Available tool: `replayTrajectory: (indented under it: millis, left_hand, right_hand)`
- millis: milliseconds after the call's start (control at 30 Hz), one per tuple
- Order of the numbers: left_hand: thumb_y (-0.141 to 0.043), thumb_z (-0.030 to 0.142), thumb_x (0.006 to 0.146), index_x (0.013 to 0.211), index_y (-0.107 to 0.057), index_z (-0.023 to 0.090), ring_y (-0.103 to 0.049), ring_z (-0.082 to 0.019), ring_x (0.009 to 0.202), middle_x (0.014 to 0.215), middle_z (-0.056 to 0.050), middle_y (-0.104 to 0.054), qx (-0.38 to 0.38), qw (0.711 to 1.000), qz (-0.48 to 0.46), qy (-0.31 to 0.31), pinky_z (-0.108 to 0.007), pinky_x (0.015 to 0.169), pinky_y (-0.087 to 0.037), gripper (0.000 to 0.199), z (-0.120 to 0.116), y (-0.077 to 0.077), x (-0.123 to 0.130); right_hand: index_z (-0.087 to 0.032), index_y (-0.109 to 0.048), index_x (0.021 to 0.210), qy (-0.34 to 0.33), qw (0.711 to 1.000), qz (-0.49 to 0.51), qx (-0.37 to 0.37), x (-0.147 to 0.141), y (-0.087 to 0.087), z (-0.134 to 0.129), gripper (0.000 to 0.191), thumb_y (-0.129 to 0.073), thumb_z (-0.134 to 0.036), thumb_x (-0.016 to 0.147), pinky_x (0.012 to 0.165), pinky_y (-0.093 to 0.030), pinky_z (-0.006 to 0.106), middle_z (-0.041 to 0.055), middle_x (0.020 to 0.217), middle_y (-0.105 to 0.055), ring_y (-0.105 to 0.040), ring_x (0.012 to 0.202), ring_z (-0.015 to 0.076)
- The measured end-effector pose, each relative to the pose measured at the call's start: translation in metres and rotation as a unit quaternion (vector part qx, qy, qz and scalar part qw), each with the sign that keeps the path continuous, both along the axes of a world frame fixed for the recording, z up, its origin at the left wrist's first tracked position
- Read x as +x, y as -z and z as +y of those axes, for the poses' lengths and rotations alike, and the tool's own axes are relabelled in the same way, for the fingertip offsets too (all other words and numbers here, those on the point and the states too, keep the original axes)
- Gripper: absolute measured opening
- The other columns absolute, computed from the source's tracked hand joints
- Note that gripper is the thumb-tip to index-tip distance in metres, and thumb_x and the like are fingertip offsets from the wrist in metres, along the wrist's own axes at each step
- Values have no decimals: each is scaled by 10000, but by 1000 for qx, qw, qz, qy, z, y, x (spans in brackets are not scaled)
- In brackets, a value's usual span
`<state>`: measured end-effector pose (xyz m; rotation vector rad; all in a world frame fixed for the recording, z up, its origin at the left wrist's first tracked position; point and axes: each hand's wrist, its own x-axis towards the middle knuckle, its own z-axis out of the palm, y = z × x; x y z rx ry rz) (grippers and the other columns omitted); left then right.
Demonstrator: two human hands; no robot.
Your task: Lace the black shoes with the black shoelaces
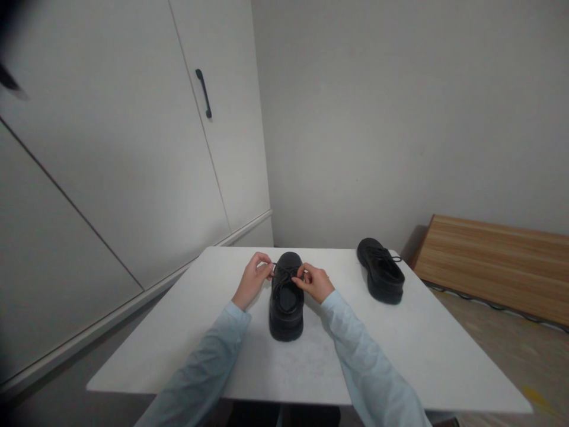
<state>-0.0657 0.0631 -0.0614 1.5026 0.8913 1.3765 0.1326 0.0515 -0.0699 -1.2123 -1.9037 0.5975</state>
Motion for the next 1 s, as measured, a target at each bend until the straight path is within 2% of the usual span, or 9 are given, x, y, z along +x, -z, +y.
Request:
replayTrajectory:
  millis: [133,333,500,600,733,1000]
  left_hand:
    - [-597,271,745,843,-470,177,-513,-77,660,815,6,-478,13,1000,17,-2,-152,495,-405,186,1,0,-2]
    - [-725,253,623,862,-535,168,-564,-117,763,805,-7,-568,13,998,65,10,-214,673,-444,317,5,6,-6]
    - [-748,275,602,872,-575,177,-588,-135,689,719,-3,-634,9,991,129,35,-228,635,-419,335,8,8,-12]
    - [-718,266,637,830,-597,188,-585,-134,665,700,8,-651,29,984,174,1,-221,605,-394,241,8,6,-14]
    - [-653,220,699,822,-588,207,-578,-128,701,781,11,-650,90,971,214,-53,-220,612,-397,139,6,4,-13]
    - [-533,183,797,899,-517,208,-576,-137,799,837,-17,-595,145,960,208,-115,-213,627,-433,106,6,4,-13]
  right_hand:
    - [-183,-519,705,4,1000,2,-6,-1,-1,0,209,-596,-373,744,439,-249,181,-109,412,-312,-289,401,66]
    - [-181,-525,691,1,1000,5,-4,-1,-2,2,233,-605,-398,725,425,-228,183,-113,403,-287,-269,382,63]
    - [-182,-537,701,2,1000,-8,-1,0,-2,2,230,-605,-399,729,436,-235,189,-116,409,-275,-265,386,66]
    - [-181,-551,706,9,999,-25,21,1,-2,2,221,-609,-393,737,453,-247,193,-109,427,-279,-276,404,69]
    - [-179,-565,710,15,998,-45,43,2,-3,2,203,-615,-373,738,470,-260,197,-99,454,-294,-307,429,75]
    - [-178,-568,702,16,998,-45,46,2,-4,1,191,-605,-360,744,471,-265,195,-90,467,-309,-324,443,79]
